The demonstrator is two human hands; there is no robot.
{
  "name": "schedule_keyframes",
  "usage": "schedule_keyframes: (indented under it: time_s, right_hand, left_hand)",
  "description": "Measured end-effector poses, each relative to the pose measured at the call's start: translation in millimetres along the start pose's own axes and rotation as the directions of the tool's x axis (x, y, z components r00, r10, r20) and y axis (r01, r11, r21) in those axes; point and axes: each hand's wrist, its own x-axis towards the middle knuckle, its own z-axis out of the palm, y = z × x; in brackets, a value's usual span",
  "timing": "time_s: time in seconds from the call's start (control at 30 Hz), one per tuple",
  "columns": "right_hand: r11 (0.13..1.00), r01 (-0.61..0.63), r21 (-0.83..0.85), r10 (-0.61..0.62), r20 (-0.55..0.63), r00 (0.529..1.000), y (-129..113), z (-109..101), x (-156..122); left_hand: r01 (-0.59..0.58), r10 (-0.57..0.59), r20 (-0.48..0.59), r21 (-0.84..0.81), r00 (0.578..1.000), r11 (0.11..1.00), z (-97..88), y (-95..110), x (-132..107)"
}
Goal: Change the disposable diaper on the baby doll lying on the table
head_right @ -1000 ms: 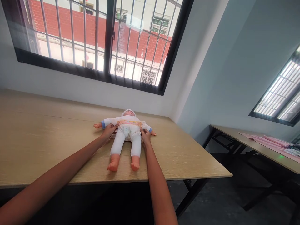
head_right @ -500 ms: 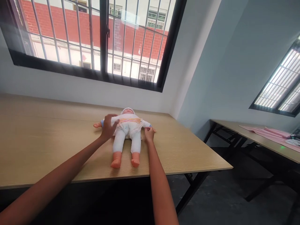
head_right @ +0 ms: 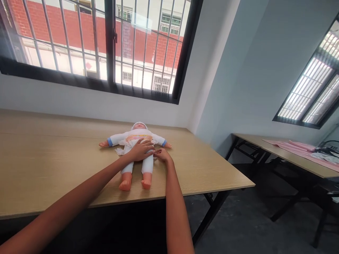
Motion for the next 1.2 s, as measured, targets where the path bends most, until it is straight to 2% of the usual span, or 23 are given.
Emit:
schedule_keyframes:
  time_s: [0.1,0.2,0.27,0.4,0.57,0.7,0.8,0.97,1.2]
  right_hand:
    - [0.991,-0.095,-0.095,0.106,0.12,0.987,1.3,-5.1,-2.7]
    - [0.984,-0.12,-0.13,0.137,0.127,0.982,-0.1,-4.8,-1.3]
    - [0.987,-0.102,-0.121,0.111,0.063,0.992,-1.6,-3.3,2.0]
    - [0.995,-0.061,-0.083,0.048,-0.147,0.988,-0.5,0.2,9.6]
    - [0.999,-0.041,-0.027,0.026,-0.399,0.916,8.5,2.5,12.3]
    - [0.997,0.005,0.072,0.032,-0.509,0.86,10.5,2.6,13.8]
    - [0.977,0.052,0.208,0.066,-0.522,0.85,6.7,4.3,15.7]
    - [0.904,0.108,0.413,0.12,-0.488,0.864,-1.9,9.9,15.6]
    - [0.807,0.134,0.575,0.143,-0.409,0.901,-12.7,12.1,11.7]
  left_hand:
    - [0.014,-0.015,0.033,0.038,0.999,0.999,-1.7,-4.9,-2.6]
    - [0.011,-0.015,0.056,0.068,0.998,0.998,-1.6,-8.6,-2.6]
    - [0.01,-0.014,0.058,0.074,0.998,0.997,-0.9,-9.2,-2.1]
    - [0.011,-0.016,0.05,0.097,0.999,0.995,-0.4,-7.5,-2.2]
    - [-0.005,-0.001,0.049,0.13,0.999,0.991,-1.9,-6.8,-3.1]
    - [-0.032,0.022,0.065,0.16,0.998,0.987,-3.2,-5.3,-2.9]
    - [-0.055,0.039,0.089,0.186,0.995,0.981,-3.8,-0.3,-2.2]
    - [-0.068,0.044,0.112,0.223,0.993,0.972,-1.7,5.2,-0.8]
    - [-0.056,0.025,0.131,0.242,0.991,0.969,4.5,-0.7,-3.9]
